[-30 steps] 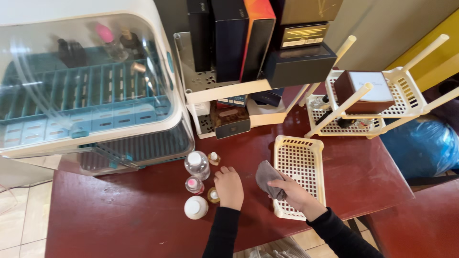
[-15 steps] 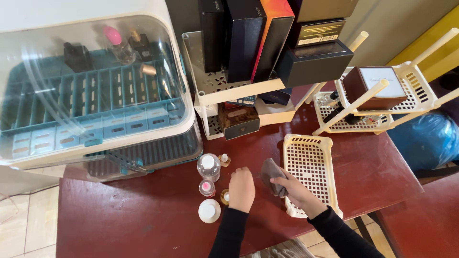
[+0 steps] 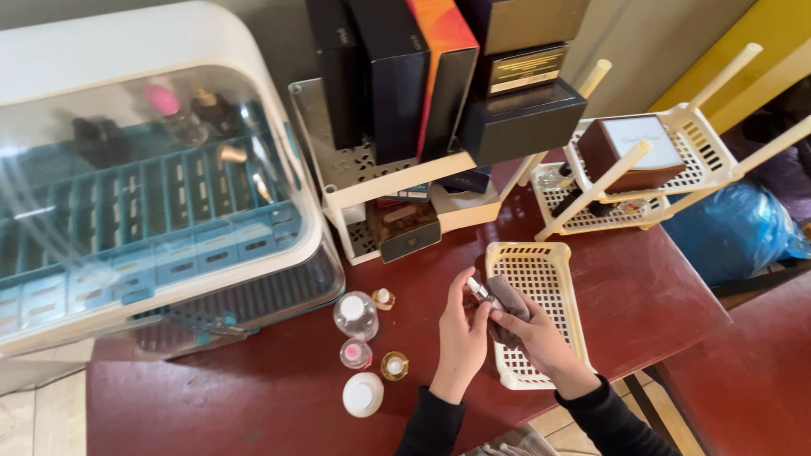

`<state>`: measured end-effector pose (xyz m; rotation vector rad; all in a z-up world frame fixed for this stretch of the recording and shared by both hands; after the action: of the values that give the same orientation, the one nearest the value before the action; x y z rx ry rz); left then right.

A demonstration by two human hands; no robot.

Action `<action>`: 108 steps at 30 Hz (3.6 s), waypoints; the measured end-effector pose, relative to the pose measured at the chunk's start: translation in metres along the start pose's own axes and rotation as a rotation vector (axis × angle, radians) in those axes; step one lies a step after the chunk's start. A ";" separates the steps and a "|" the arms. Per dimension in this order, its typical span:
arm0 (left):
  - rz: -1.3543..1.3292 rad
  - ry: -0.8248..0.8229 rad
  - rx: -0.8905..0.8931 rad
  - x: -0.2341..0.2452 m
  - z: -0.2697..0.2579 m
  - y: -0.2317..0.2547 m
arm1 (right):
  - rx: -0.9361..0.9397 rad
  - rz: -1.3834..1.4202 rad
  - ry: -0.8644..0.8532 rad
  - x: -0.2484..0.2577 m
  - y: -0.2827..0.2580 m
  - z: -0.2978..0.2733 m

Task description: The person assembles a two-tier white plastic storage shelf by inserting four legs into a basket tray, then wipes a small box and a bottle with a cloth and places them on the shelf. The person stacks a second basket tray on top to complete the unit.

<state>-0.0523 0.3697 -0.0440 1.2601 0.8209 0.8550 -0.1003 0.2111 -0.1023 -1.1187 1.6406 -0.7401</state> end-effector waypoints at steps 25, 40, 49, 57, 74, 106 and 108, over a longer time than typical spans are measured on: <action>0.020 -0.440 -0.035 -0.173 0.075 0.056 | 0.235 -0.154 0.176 0.138 -0.119 -0.032; 0.168 -0.376 -0.022 -0.225 0.081 0.021 | 0.190 -0.230 0.246 0.182 -0.135 -0.038; 0.348 -0.323 -0.136 -0.242 0.084 0.024 | 0.426 -0.603 0.236 0.192 -0.145 -0.049; 0.416 -0.276 0.036 -0.245 0.094 0.019 | 0.688 -1.147 0.179 0.180 -0.150 -0.058; 0.565 -0.190 -0.002 -0.230 0.099 0.015 | 0.153 -0.007 0.075 0.211 -0.106 -0.027; 0.574 -0.339 -0.097 -0.211 0.129 0.011 | 0.226 0.129 0.163 0.224 -0.121 -0.009; 0.578 -0.291 -0.164 -0.214 0.128 0.017 | 0.206 -0.041 0.063 0.216 -0.125 -0.013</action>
<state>-0.0381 0.1239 -0.0003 1.4537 0.1409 1.1331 -0.0928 -0.0371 -0.0727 -0.9925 1.5580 -0.9566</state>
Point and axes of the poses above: each hand's wrist, its own z-axis towards the middle knuckle, its own x-axis out of the back of the hand, y = z × x, the point moved 5 cm from there along z, towards the middle knuckle, and after that the axes turned 12 degrees about -y, right-handed, at the moved point
